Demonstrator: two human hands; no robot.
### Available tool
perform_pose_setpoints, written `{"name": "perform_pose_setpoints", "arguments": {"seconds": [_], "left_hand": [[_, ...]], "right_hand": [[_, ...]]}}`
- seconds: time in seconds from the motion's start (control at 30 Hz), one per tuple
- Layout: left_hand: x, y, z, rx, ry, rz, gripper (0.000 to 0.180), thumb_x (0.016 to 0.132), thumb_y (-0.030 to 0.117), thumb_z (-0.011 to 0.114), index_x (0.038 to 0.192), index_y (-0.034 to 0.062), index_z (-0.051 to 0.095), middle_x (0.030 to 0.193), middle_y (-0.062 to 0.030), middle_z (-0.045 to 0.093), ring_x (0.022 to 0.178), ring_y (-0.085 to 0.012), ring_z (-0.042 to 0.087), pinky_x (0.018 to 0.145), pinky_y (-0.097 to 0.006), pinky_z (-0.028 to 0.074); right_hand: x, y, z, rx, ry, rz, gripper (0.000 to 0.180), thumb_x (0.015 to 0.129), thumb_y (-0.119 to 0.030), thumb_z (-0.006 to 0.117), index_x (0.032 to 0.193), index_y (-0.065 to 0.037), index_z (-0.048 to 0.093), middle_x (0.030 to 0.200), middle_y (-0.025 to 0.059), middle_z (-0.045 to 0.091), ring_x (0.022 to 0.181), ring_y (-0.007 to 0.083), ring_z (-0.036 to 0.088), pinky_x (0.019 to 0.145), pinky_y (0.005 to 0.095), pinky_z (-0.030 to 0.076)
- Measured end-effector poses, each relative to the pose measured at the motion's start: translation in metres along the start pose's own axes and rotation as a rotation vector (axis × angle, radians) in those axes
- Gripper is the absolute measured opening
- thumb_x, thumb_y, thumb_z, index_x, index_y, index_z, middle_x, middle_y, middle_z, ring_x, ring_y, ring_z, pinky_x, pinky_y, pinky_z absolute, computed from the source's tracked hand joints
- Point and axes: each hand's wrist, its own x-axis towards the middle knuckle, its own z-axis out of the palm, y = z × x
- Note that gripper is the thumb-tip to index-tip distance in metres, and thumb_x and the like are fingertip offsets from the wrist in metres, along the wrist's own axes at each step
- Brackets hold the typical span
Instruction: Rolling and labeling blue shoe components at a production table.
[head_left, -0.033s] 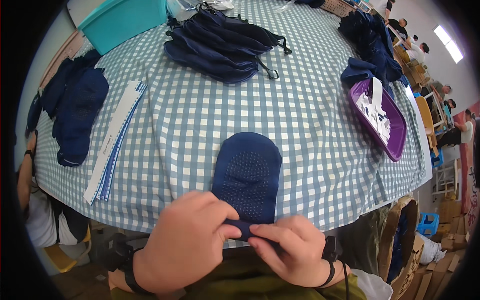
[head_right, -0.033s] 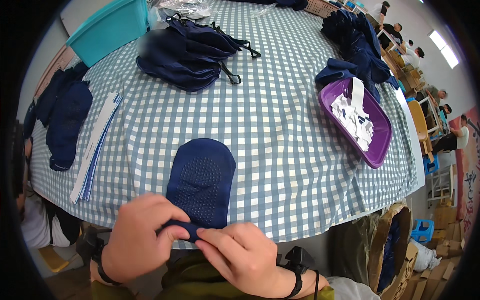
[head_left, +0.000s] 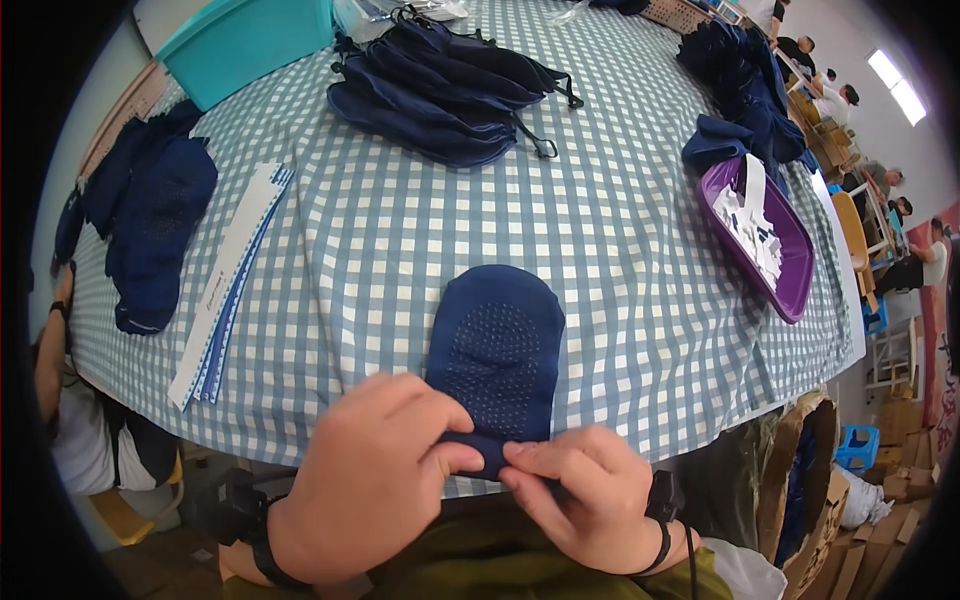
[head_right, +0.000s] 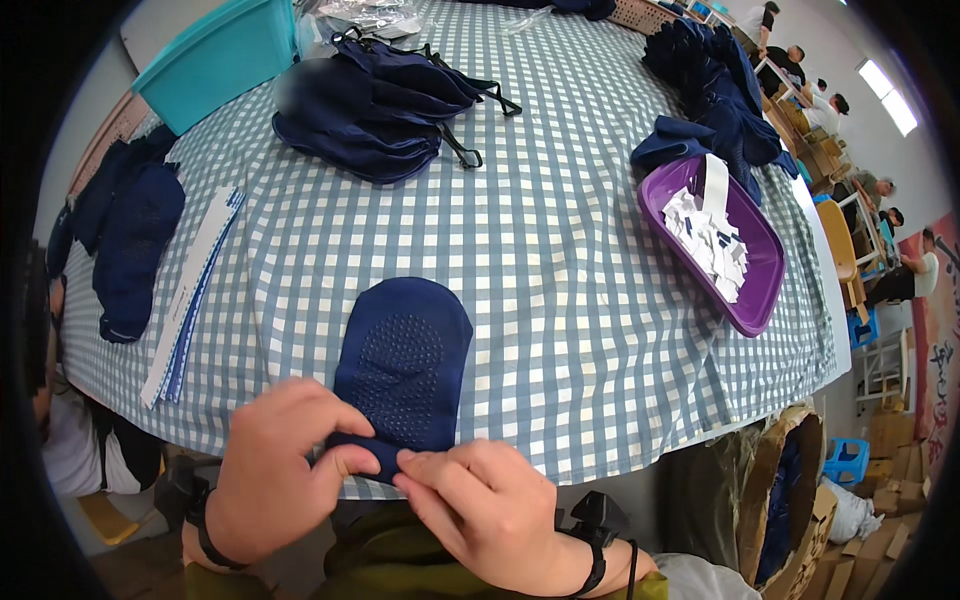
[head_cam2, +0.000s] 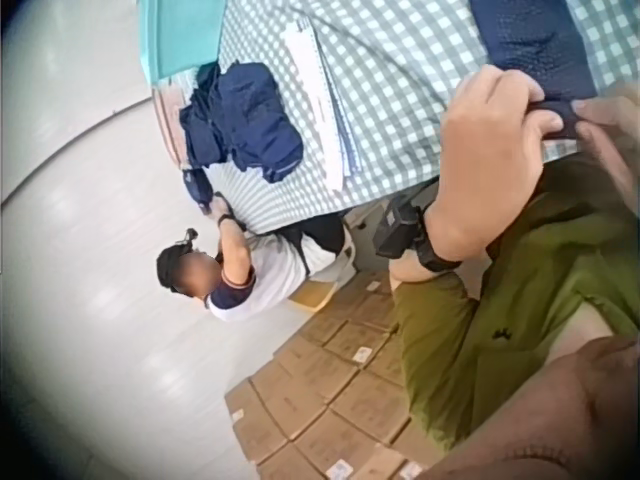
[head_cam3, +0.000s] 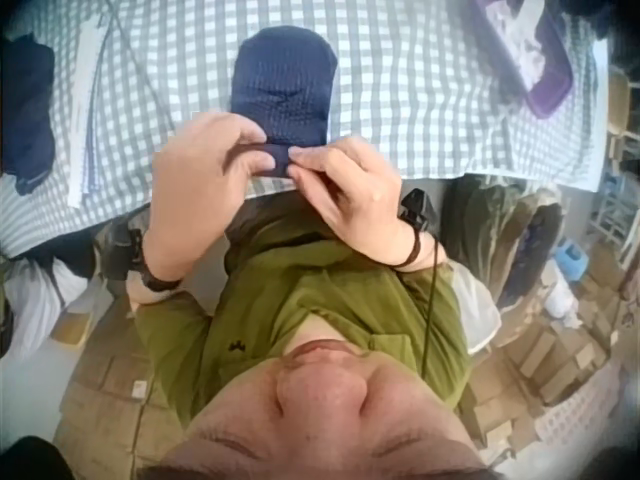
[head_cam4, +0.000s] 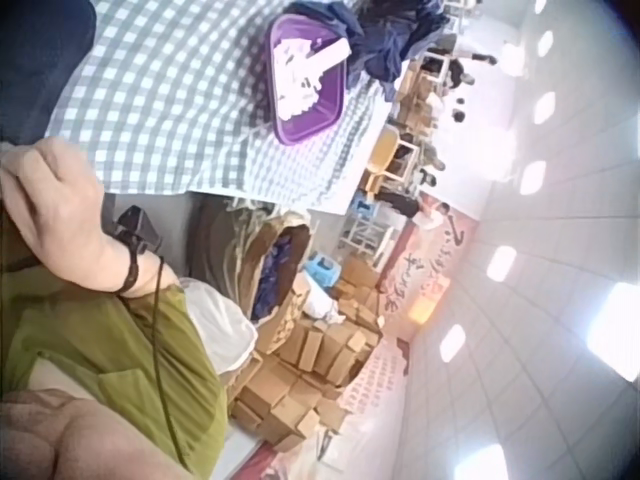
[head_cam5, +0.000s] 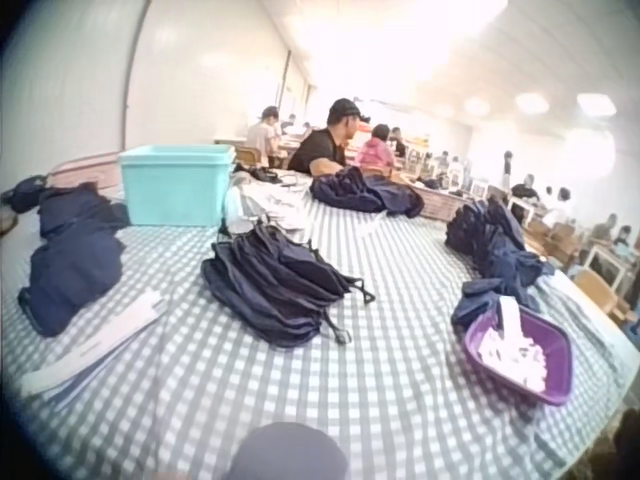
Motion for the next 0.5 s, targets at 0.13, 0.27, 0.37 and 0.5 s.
{"name": "perform_pose_setpoints", "arguments": {"seconds": [0.13,0.27,0.37,0.5], "left_hand": [[-0.003,-0.01,0.008,0.05,0.133,0.334,0.019,0.061,0.003,0.077,0.078,0.0042,0.069,0.078,-0.0067,0.064,0.067,-0.0255,0.058,0.058,-0.035,0.045],[-0.016,-0.01,0.015,0.145,0.133,0.45,0.026,0.064,0.0,0.071,0.09,0.0003,0.072,0.086,-0.0083,0.066,0.073,-0.0238,0.063,0.064,-0.033,0.051],[-0.025,-0.001,0.019,0.278,0.135,0.454,0.023,0.071,0.001,0.071,0.093,-0.003,0.071,0.091,-0.0109,0.065,0.08,-0.0258,0.064,0.07,-0.034,0.054],[-0.022,0.001,0.017,0.357,0.085,0.433,0.022,0.078,0.004,0.07,0.098,-0.0051,0.069,0.093,-0.013,0.064,0.087,-0.0275,0.064,0.074,-0.036,0.055]], "right_hand": [[0.015,0.001,-0.004,-0.103,-0.024,0.028,0.014,0.072,-0.004,0.08,0.083,-0.006,0.071,0.077,0.0033,0.062,0.069,0.0183,0.053,0.063,0.0312,0.039],[0.023,0.001,-0.008,-0.073,-0.02,0.087,0.011,0.074,-0.004,0.078,0.081,-0.007,0.071,0.072,0.0018,0.055,0.068,0.0194,0.047,0.065,0.0328,0.034],[0.026,0.004,-0.01,-0.049,-0.075,0.086,0.011,0.073,-0.004,0.078,0.081,-0.008,0.071,0.07,0.0012,0.051,0.067,0.0198,0.045,0.065,0.0326,0.033],[0.027,0.002,-0.008,-0.081,-0.065,0.081,0.012,0.075,-0.006,0.078,0.085,-0.007,0.071,0.072,0.0033,0.05,0.069,0.0216,0.045,0.062,0.0338,0.035]]}}
